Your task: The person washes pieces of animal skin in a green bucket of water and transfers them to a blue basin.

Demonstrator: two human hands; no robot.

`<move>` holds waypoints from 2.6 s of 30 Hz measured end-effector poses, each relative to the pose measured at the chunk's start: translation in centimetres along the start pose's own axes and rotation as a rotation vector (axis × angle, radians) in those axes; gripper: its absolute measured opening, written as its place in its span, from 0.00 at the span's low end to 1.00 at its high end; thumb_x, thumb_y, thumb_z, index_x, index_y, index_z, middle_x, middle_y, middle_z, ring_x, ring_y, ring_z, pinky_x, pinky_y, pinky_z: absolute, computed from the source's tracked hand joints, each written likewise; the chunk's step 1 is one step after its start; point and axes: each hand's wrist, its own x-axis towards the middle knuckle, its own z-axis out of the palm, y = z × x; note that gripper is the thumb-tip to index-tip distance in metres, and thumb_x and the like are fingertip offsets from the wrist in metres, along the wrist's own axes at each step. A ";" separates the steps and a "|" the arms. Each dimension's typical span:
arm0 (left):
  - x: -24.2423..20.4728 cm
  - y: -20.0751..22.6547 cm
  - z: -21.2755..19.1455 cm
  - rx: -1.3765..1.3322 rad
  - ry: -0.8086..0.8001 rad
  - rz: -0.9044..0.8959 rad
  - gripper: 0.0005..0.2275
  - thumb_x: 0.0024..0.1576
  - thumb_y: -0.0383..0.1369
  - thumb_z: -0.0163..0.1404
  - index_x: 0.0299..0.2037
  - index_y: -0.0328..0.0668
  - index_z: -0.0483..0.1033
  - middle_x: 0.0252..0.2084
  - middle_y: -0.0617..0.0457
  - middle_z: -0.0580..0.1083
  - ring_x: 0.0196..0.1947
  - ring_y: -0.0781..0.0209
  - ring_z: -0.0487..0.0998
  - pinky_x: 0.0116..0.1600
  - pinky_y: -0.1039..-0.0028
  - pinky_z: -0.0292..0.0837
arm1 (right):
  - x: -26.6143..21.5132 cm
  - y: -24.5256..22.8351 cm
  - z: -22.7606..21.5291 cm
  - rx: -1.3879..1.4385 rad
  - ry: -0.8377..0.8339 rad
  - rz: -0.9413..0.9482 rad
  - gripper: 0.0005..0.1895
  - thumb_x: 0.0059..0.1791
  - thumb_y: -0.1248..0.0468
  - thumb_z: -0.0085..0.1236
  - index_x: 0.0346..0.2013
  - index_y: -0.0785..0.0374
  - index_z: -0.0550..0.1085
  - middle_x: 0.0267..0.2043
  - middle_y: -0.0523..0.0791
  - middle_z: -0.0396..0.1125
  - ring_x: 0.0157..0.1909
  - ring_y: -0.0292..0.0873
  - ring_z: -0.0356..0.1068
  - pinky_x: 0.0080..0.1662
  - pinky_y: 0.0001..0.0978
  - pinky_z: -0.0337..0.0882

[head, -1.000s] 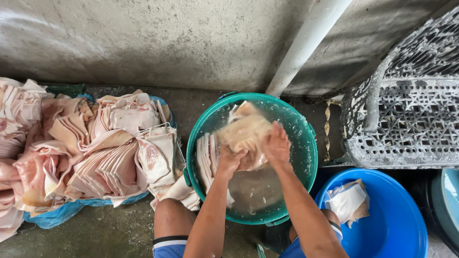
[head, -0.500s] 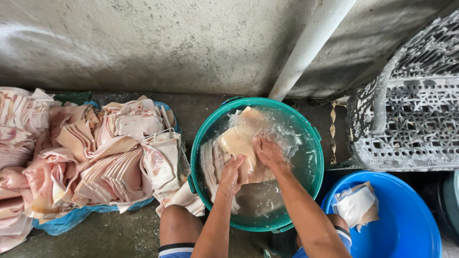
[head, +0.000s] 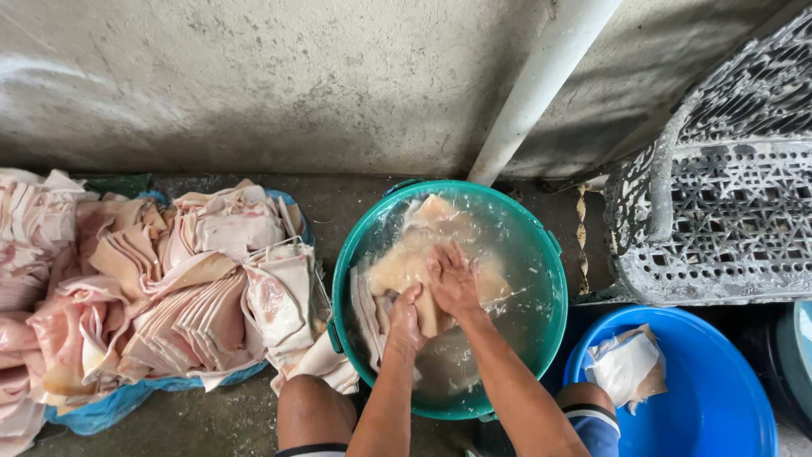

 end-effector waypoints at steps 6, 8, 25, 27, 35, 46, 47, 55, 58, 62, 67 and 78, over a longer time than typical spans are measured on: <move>-1.2 1.1 1.7 -0.203 -0.092 0.124 0.25 0.58 0.55 0.41 0.51 0.43 0.73 0.45 0.48 0.78 0.45 0.51 0.79 0.50 0.59 0.77 | -5.5 -1.1 1.5 0.086 -0.044 -0.290 0.38 0.58 0.42 0.26 0.76 0.65 0.49 0.80 0.51 0.40 0.81 0.54 0.38 0.75 0.48 0.35; -1.3 0.9 1.8 -0.146 -0.081 0.088 0.24 0.58 0.55 0.41 0.49 0.43 0.72 0.44 0.49 0.77 0.42 0.52 0.79 0.48 0.60 0.78 | -5.0 -1.1 0.2 0.022 -0.082 -0.247 0.38 0.56 0.42 0.25 0.75 0.61 0.51 0.81 0.49 0.41 0.80 0.52 0.39 0.73 0.51 0.33; 3.6 -5.1 -6.0 0.199 0.195 0.217 0.09 0.63 0.36 0.53 0.46 0.39 0.76 0.36 0.56 0.75 0.31 0.62 0.74 0.39 0.66 0.73 | 0.8 1.0 -3.2 -0.029 -0.251 0.167 0.34 0.58 0.43 0.23 0.77 0.49 0.55 0.74 0.55 0.54 0.76 0.58 0.48 0.76 0.50 0.44; 3.1 -5.0 -4.9 0.326 0.126 0.272 0.08 0.60 0.30 0.49 0.48 0.48 0.76 0.40 0.63 0.79 0.36 0.68 0.79 0.42 0.71 0.76 | 2.3 -0.7 -3.1 0.093 -0.077 0.074 0.33 0.55 0.45 0.28 0.73 0.53 0.54 0.78 0.50 0.44 0.79 0.55 0.33 0.73 0.50 0.34; -3.0 -2.0 4.2 1.509 -0.243 0.878 0.27 0.53 0.30 0.49 0.62 0.19 0.60 0.64 0.26 0.61 0.66 0.33 0.59 0.69 0.53 0.52 | -2.3 -0.9 -5.2 0.930 -0.148 0.206 0.33 0.47 0.55 0.61 0.63 0.67 0.66 0.66 0.52 0.62 0.67 0.53 0.60 0.64 0.44 0.61; -2.8 -3.3 7.0 1.703 -0.008 1.254 0.32 0.67 0.52 0.29 0.77 0.41 0.50 0.81 0.35 0.42 0.82 0.38 0.36 0.81 0.51 0.26 | -6.5 -3.8 -8.5 1.186 0.183 0.330 0.27 0.54 0.51 0.49 0.59 0.69 0.72 0.56 0.49 0.73 0.57 0.48 0.70 0.59 0.40 0.68; -0.9 -2.0 7.5 1.362 -0.042 1.118 0.34 0.68 0.55 0.27 0.77 0.38 0.48 0.81 0.36 0.42 0.81 0.40 0.37 0.80 0.52 0.28 | -6.6 -4.3 -7.7 0.953 0.265 0.166 0.27 0.54 0.52 0.48 0.60 0.69 0.71 0.57 0.50 0.72 0.59 0.49 0.70 0.61 0.41 0.67; 0.2 4.1 5.0 -0.050 -0.163 0.046 0.28 0.65 0.58 0.44 0.64 0.44 0.66 0.57 0.51 0.70 0.57 0.55 0.69 0.62 0.60 0.67 | -5.3 -2.9 -2.6 0.158 0.090 -0.492 0.44 0.55 0.40 0.36 0.76 0.68 0.52 0.80 0.55 0.43 0.81 0.53 0.36 0.73 0.51 0.34; -1.3 1.8 3.8 0.066 -0.216 0.126 0.31 0.61 0.58 0.40 0.67 0.45 0.63 0.65 0.49 0.69 0.65 0.52 0.70 0.68 0.60 0.66 | -1.4 -2.0 -2.4 -0.012 0.018 -0.326 0.41 0.54 0.37 0.33 0.74 0.60 0.55 0.80 0.49 0.44 0.82 0.49 0.36 0.75 0.49 0.34; 0.0 -0.8 2.1 0.022 -0.166 0.138 0.32 0.59 0.60 0.37 0.64 0.43 0.66 0.64 0.46 0.71 0.63 0.47 0.71 0.65 0.58 0.68 | 1.2 -2.1 -1.7 0.135 -0.091 -0.034 0.36 0.55 0.38 0.30 0.71 0.54 0.63 0.78 0.48 0.49 0.80 0.50 0.42 0.78 0.43 0.39; 5.7 -1.2 -1.5 -0.055 -0.162 0.320 0.17 0.68 0.46 0.45 0.50 0.37 0.72 0.45 0.46 0.73 0.46 0.50 0.76 0.55 0.60 0.75 | -3.9 -1.3 -1.5 0.196 -0.156 -0.298 0.36 0.58 0.42 0.25 0.73 0.60 0.58 0.76 0.53 0.51 0.79 0.54 0.45 0.75 0.52 0.36; 3.4 1.6 0.7 1.228 0.175 0.605 0.08 0.58 0.31 0.48 0.39 0.35 0.78 0.31 0.40 0.79 0.28 0.51 0.81 0.37 0.59 0.76 | -3.1 -1.3 -4.7 -0.267 0.272 0.129 0.16 0.57 0.55 0.49 0.59 0.52 0.73 0.69 0.47 0.61 0.70 0.55 0.61 0.67 0.52 0.65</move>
